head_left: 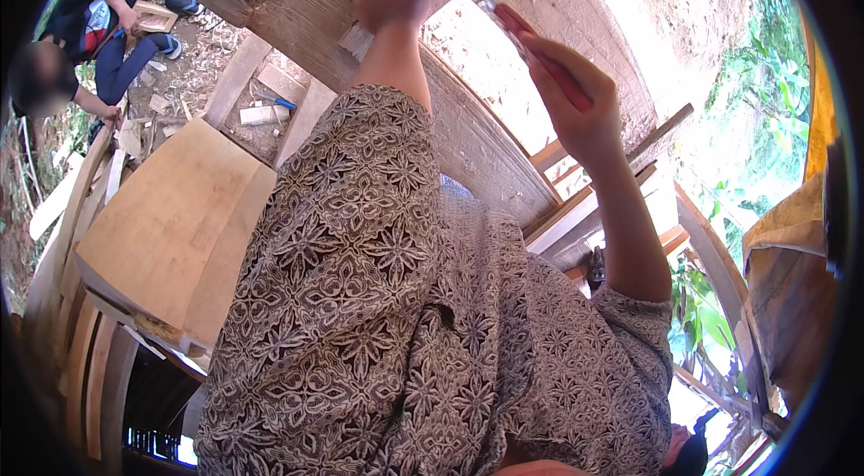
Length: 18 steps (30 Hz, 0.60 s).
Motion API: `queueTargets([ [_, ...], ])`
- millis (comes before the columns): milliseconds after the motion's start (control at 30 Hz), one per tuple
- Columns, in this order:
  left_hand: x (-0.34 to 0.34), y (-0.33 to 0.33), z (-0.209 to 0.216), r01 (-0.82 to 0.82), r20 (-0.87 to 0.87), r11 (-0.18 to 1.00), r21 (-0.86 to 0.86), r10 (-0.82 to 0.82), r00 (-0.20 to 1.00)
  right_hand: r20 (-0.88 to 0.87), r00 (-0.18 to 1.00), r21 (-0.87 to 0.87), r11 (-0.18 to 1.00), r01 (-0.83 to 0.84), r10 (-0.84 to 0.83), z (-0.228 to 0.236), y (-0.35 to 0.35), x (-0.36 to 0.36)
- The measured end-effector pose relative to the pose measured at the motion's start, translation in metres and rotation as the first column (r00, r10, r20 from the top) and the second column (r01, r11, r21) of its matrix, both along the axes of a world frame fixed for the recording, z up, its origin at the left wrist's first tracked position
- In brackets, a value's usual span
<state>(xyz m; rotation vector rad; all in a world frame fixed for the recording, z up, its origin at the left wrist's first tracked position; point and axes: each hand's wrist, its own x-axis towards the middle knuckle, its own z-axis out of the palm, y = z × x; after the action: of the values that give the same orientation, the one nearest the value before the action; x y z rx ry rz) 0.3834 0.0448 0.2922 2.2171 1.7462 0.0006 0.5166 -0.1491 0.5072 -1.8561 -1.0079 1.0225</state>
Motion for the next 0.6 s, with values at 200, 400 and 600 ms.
queueTargets([
  [200, 0.005, -0.002, 0.01, -0.029, -0.029, 0.998, -0.054, 0.027, 0.999, 0.124, 0.989, -0.23, 0.972, -0.047, 0.077, 0.096, -0.078, 0.02],
  [400, 0.006, -0.004, 0.02, -0.046, -0.028, 0.991, -0.127, 0.043, 0.999, -0.034, 0.999, 0.076, 0.997, -0.027, 0.03, -0.046, 0.047, -0.005],
  [600, 0.005, 0.001, 0.015, -0.062, 0.053, 0.994, -0.091, 0.067, 0.996, -0.006, 1.0, 0.123, 0.992, 0.015, -0.014, -0.081, 0.089, -0.017],
])
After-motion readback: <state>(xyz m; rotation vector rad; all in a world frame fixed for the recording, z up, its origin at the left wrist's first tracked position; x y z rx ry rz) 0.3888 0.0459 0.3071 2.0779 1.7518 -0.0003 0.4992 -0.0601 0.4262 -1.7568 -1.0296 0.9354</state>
